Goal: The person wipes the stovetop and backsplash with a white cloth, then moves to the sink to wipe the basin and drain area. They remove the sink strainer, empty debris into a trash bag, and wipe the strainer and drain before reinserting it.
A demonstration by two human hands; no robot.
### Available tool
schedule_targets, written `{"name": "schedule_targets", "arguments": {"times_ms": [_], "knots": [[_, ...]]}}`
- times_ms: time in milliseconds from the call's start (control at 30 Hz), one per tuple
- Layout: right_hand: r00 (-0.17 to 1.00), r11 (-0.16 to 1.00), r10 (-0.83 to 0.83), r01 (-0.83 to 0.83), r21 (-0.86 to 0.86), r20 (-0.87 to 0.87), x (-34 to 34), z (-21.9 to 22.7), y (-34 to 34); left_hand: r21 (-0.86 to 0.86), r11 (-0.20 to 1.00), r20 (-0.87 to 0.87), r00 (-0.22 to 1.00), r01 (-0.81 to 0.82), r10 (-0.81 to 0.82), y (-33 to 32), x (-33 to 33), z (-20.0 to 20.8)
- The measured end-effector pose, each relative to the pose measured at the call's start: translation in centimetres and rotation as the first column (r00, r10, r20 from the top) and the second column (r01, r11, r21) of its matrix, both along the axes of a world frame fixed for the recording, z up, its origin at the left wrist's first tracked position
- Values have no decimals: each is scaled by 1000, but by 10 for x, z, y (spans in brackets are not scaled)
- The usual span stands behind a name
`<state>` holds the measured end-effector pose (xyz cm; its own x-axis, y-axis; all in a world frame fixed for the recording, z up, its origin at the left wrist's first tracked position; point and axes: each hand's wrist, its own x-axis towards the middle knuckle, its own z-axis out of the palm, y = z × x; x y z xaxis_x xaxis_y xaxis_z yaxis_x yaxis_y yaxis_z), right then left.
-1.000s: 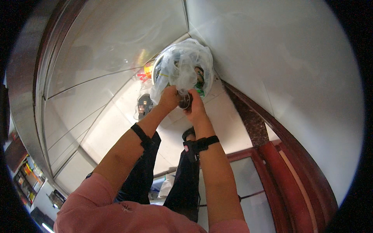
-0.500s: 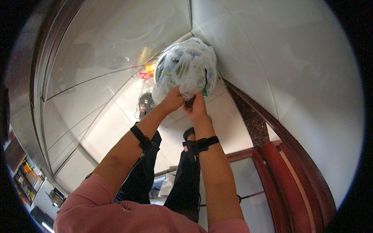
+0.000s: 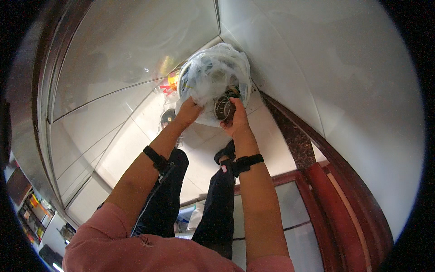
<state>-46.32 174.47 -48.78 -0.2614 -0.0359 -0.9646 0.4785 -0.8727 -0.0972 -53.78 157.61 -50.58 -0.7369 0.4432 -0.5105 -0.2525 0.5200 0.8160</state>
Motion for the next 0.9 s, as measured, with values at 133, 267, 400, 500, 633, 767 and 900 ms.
{"name": "schedule_targets", "arguments": {"times_ms": [133, 267, 400, 500, 633, 767, 900], "knots": [[999, 999, 38, -39, -38, -33, -4, 11, -5, -108, 993, -20, 999, 49, -51, 17, 15, 2], [1000, 998, 2, -1, 66, -1, -8, 10, -20, -285, 943, -227, 944, 171, -239, 27, 20, -2], [986, 984, -156, 151, 92, 52, 1, 8, -13, -263, 964, -265, 963, -30, -42, 24, 20, -7], [934, 931, -356, 354, -89, -17, 18, 16, 2, -288, 954, -305, 952, -85, -7, 21, 8, -6], [877, 898, -419, 364, -245, -235, 41, 40, 5, -637, 770, -512, 758, -19, -405, 23, 9, 16], [723, 863, -492, 331, -382, -485, 51, 78, -5, -120, 957, 334, 898, -262, 288, 21, -5, 38], [696, 858, -512, 388, -335, -504, 56, 143, -28, -86, 993, 195, 979, 84, -65, 3, 0, 91]]}}
